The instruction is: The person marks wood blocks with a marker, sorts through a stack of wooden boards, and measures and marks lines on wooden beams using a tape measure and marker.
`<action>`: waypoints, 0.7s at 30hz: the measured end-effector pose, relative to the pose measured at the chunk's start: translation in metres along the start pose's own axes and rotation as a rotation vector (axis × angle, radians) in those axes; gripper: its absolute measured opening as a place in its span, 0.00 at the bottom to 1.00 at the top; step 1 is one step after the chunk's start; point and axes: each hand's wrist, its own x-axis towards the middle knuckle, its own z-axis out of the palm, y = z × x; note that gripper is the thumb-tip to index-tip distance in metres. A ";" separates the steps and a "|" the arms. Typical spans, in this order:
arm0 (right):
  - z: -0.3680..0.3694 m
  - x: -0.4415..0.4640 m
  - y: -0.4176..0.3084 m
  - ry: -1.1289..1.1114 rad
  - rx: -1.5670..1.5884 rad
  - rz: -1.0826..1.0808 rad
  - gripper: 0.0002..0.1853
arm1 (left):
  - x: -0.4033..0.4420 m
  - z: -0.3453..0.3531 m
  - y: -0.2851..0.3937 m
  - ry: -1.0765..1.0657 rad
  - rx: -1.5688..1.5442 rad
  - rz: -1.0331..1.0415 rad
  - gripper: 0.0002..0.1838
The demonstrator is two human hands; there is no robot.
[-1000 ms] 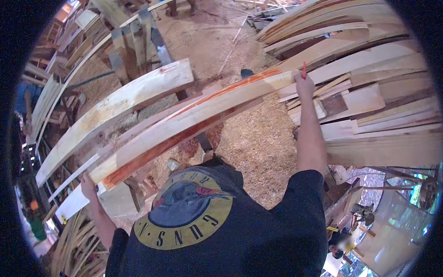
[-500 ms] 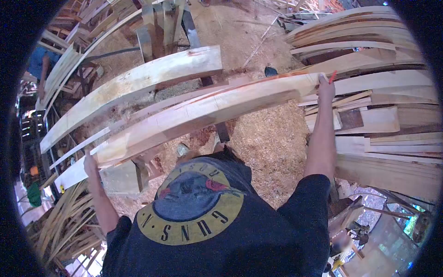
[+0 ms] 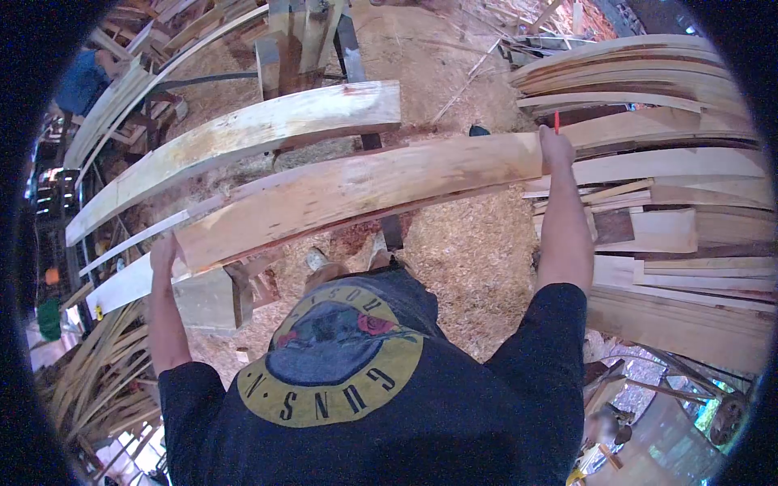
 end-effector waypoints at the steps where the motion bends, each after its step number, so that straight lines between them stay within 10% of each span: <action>1: 0.000 -0.003 0.002 -0.010 0.013 0.001 0.39 | -0.008 0.002 0.004 0.020 -0.029 -0.028 0.43; 21: 0.017 -0.022 0.007 0.213 0.020 0.020 0.31 | -0.056 0.022 0.041 0.306 -0.330 -0.186 0.45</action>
